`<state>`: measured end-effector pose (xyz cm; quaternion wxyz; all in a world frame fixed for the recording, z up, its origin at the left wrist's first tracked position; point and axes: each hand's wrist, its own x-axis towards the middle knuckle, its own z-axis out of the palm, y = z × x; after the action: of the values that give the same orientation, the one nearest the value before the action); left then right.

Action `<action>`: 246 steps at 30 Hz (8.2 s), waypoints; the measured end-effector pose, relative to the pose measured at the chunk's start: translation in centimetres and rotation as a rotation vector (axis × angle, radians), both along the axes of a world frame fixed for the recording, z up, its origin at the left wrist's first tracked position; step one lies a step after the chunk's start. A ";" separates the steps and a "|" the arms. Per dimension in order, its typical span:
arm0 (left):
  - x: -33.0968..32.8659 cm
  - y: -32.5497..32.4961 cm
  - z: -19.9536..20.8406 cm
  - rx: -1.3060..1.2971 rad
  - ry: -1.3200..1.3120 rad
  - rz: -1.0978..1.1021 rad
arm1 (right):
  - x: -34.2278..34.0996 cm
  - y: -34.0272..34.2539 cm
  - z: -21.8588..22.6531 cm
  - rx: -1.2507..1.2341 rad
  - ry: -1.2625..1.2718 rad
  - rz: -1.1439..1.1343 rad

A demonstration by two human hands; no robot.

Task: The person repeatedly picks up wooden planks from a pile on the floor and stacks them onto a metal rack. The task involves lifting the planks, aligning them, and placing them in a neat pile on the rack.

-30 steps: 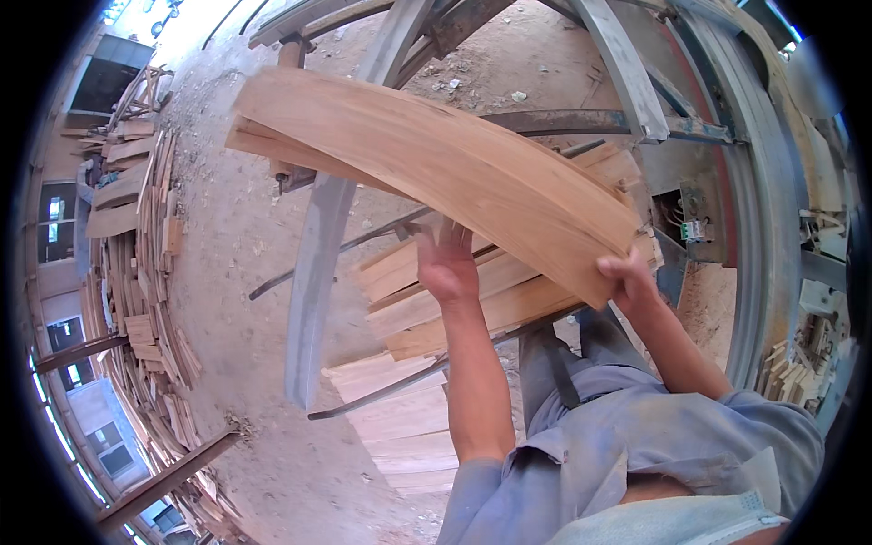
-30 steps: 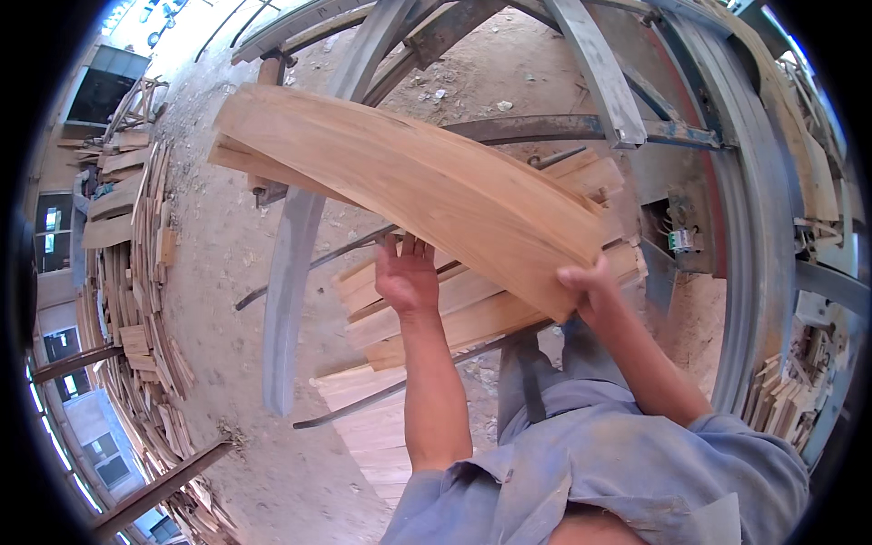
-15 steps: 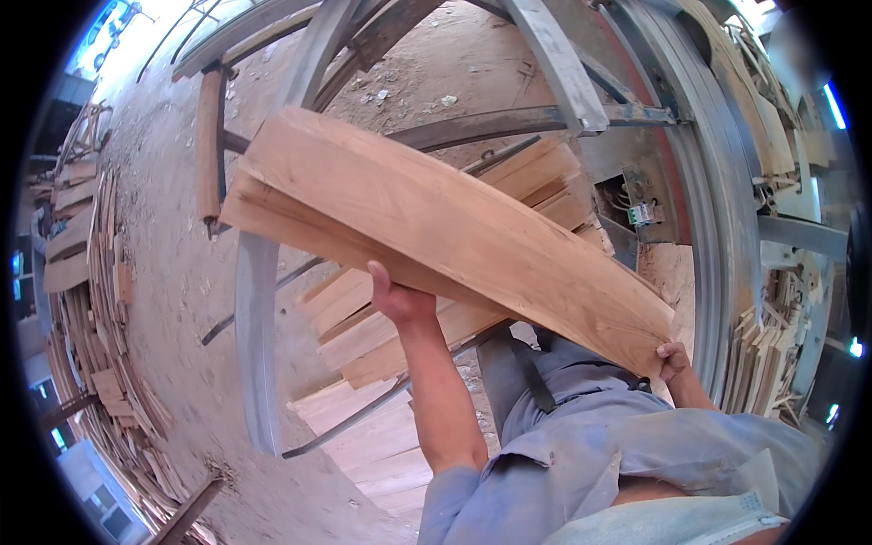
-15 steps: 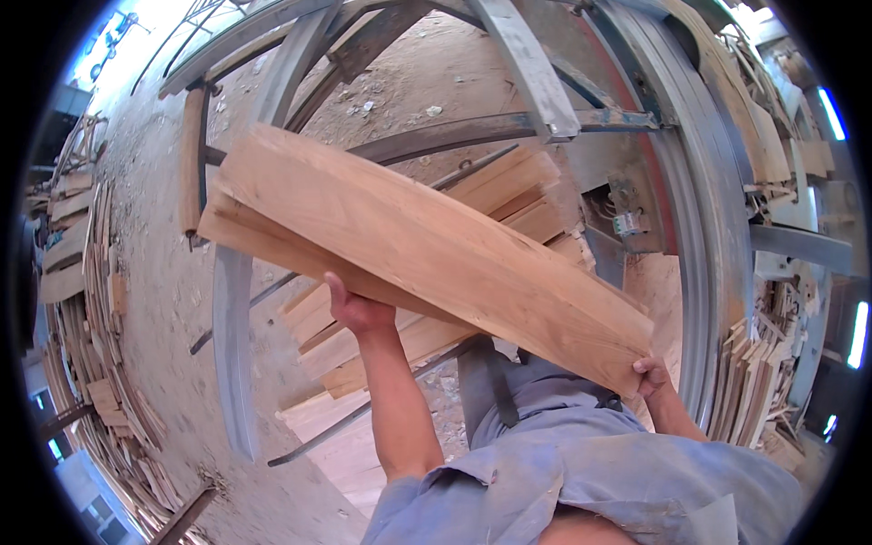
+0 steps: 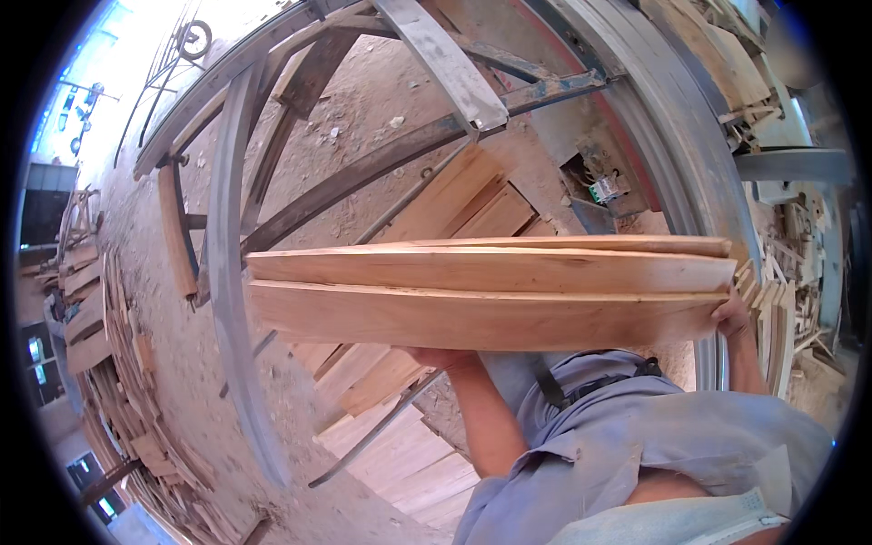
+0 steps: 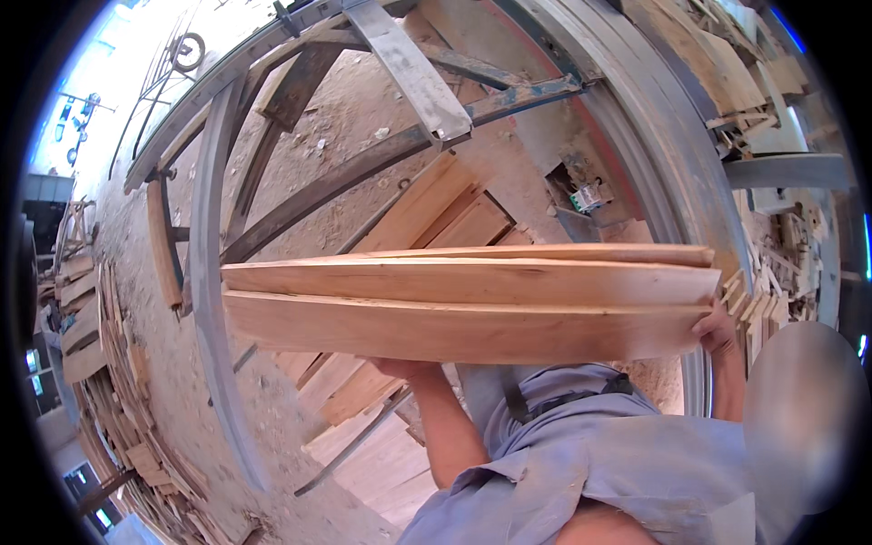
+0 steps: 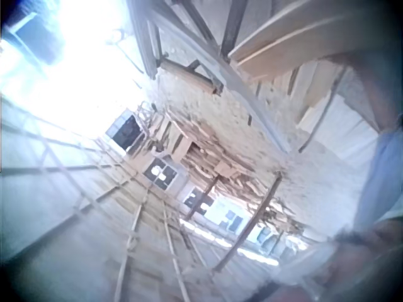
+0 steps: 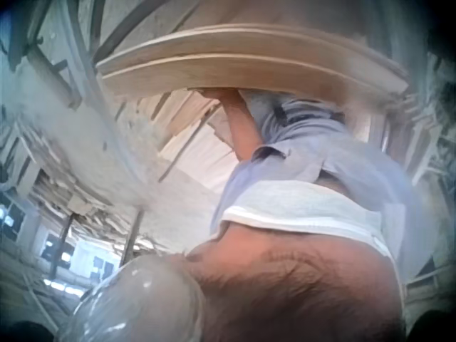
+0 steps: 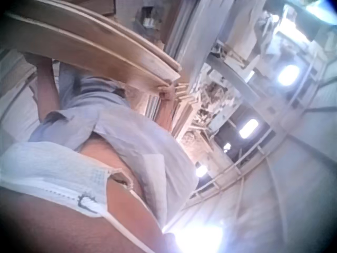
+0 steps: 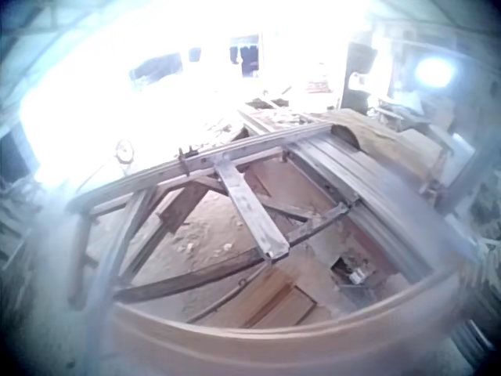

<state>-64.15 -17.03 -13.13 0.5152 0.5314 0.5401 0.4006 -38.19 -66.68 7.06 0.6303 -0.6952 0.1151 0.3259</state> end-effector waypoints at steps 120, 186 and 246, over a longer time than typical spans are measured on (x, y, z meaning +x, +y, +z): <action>-0.4 33.6 -14.0 0.200 1.090 -0.803 | 8.8 47.7 -28.6 -0.473 -0.696 0.508; 6.6 -65.9 21.6 1.529 -0.853 -2.355 | -47.2 -22.5 -20.4 -0.746 -0.136 -0.887; -0.5 -82.9 20.9 1.470 -1.157 -2.286 | -67.6 -7.8 -29.5 -0.451 0.595 -1.423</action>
<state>-64.63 -99.89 7.82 0.3041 0.5651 -0.7582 0.1154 -105.81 -74.45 -22.40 0.4744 -0.4497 0.7566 -0.0133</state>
